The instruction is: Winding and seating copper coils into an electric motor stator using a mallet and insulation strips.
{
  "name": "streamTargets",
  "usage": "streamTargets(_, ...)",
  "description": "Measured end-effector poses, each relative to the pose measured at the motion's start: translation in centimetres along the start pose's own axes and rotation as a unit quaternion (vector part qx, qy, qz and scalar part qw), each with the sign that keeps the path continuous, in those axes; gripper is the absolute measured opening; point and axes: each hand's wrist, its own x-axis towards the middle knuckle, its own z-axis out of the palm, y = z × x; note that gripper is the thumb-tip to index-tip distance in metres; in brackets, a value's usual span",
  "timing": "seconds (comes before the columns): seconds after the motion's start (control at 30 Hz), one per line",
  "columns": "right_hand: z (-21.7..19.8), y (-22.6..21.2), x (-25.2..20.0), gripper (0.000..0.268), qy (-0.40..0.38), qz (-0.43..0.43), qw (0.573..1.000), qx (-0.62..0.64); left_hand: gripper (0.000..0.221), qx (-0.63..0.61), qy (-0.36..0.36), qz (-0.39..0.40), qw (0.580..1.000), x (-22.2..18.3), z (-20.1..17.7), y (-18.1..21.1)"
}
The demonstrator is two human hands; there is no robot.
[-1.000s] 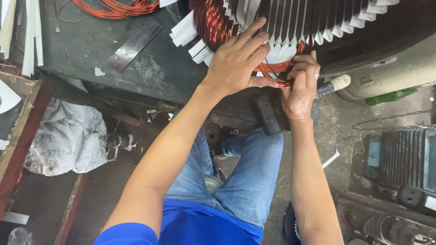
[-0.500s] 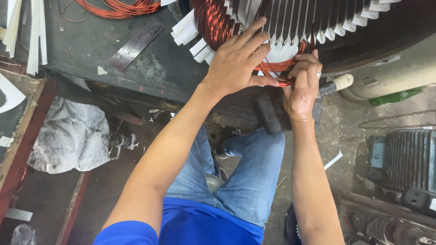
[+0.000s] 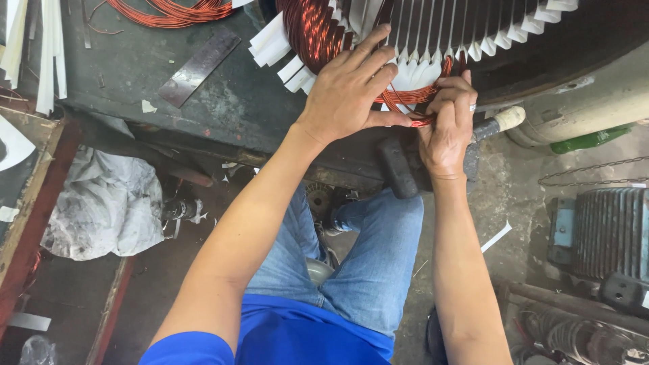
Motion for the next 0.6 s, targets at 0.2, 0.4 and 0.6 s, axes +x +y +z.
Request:
streamTargets(0.2, 0.1, 0.1, -0.1, 0.046, 0.006, -0.008, 1.0, 0.001, 0.095, -0.001, 0.002, 0.0, 1.0, 0.0, 0.1, 0.0)
streamTargets(0.4, -0.1, 0.0, -0.1, 0.043, 0.003, -0.011, 1.0, 0.007, 0.094, -0.015, -0.001, 0.004, 1.0, -0.1, 0.1, -0.1)
streamTargets(0.6, -1.9, -0.1, 0.1, 0.04, -0.06, -0.021, 0.998, 0.022, 0.095, -0.049, -0.113, 0.072, 0.99, 0.3, -0.5, -1.1)
